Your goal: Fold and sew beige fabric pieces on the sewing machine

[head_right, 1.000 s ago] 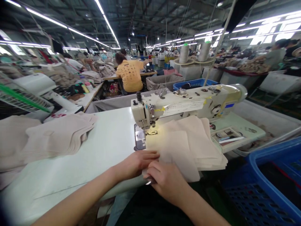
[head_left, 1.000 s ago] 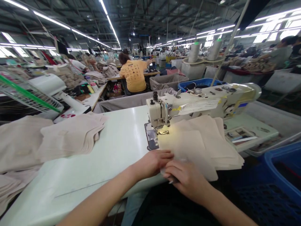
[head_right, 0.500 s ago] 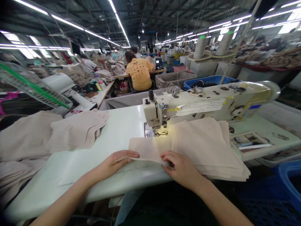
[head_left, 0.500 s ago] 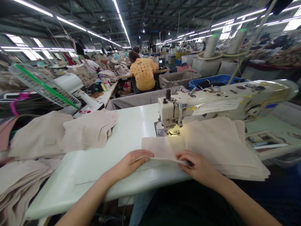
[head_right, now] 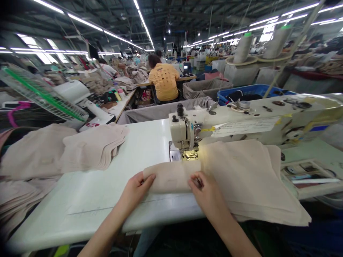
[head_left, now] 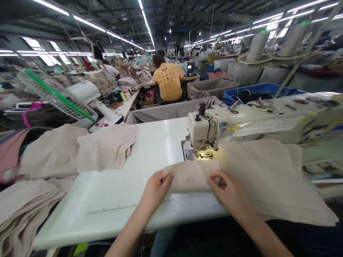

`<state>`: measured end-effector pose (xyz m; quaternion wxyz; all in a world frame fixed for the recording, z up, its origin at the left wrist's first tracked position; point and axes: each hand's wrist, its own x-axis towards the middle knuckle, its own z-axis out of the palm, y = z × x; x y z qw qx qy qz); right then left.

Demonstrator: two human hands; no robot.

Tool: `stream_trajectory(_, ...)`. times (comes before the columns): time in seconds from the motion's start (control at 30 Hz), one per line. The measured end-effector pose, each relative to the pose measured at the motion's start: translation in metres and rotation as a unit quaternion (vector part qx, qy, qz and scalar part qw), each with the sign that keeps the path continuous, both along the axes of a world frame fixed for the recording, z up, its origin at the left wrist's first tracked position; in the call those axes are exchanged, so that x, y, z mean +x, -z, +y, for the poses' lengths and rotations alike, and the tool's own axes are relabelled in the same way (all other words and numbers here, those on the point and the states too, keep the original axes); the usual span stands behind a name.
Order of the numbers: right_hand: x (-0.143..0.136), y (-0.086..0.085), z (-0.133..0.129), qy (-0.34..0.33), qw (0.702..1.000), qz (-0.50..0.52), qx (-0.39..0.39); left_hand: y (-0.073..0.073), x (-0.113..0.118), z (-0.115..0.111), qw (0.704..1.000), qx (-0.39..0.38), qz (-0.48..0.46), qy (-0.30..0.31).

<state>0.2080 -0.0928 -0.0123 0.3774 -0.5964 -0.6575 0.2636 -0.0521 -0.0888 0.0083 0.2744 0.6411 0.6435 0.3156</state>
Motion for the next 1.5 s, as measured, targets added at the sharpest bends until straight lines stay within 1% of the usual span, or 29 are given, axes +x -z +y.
stream_trajectory(0.1,-0.002,0.002,0.005,-0.010,1.000,-0.028,0.010,0.002,0.002,-0.007,0.997,0.027,0.057,-0.044)
stream_trajectory(0.17,-0.002,0.006,0.006,-0.015,0.999,-0.043,0.006,0.004,0.003,-0.011,0.994,0.045,0.075,-0.067)
stream_trajectory(0.23,-0.001,0.010,0.006,-0.018,0.998,-0.052,-0.002,0.006,0.004,-0.014,0.993,0.047,0.069,-0.084)
stream_trajectory(0.37,0.001,0.014,0.003,-0.018,0.998,-0.066,-0.010,0.008,0.004,-0.016,0.991,0.023,0.026,-0.130)
stream_trajectory(0.43,0.002,0.015,0.002,-0.016,0.997,-0.075,-0.013,0.009,0.004,-0.018,0.990,0.019,0.006,-0.140)
stream_trajectory(0.53,0.003,0.017,0.002,-0.015,0.997,-0.081,-0.012,0.013,0.003,-0.022,0.991,0.030,-0.005,-0.132)
stream_trajectory(0.63,0.005,0.019,0.001,-0.010,0.996,-0.088,-0.012,0.016,0.001,-0.024,0.992,0.054,0.006,-0.118)
stream_trajectory(0.73,0.007,0.021,0.000,-0.009,0.995,-0.094,-0.022,0.015,-0.001,-0.024,0.993,0.074,0.015,-0.087)
stream_trajectory(0.83,0.008,0.022,-0.001,-0.010,0.994,-0.099,-0.036,0.014,-0.002,-0.023,0.995,0.073,0.015,-0.069)
stream_trajectory(1.2,0.014,0.023,-0.005,-0.010,0.991,-0.123,-0.046,0.017,-0.003,-0.025,0.994,0.071,0.013,-0.076)
stream_trajectory(1.37,0.013,0.021,-0.004,-0.006,0.992,-0.121,-0.039,0.020,-0.003,-0.024,0.994,0.079,0.009,-0.079)
stream_trajectory(1.5,0.011,0.019,-0.003,-0.006,0.992,-0.121,-0.040,0.018,-0.003,-0.024,0.993,0.079,0.014,-0.081)
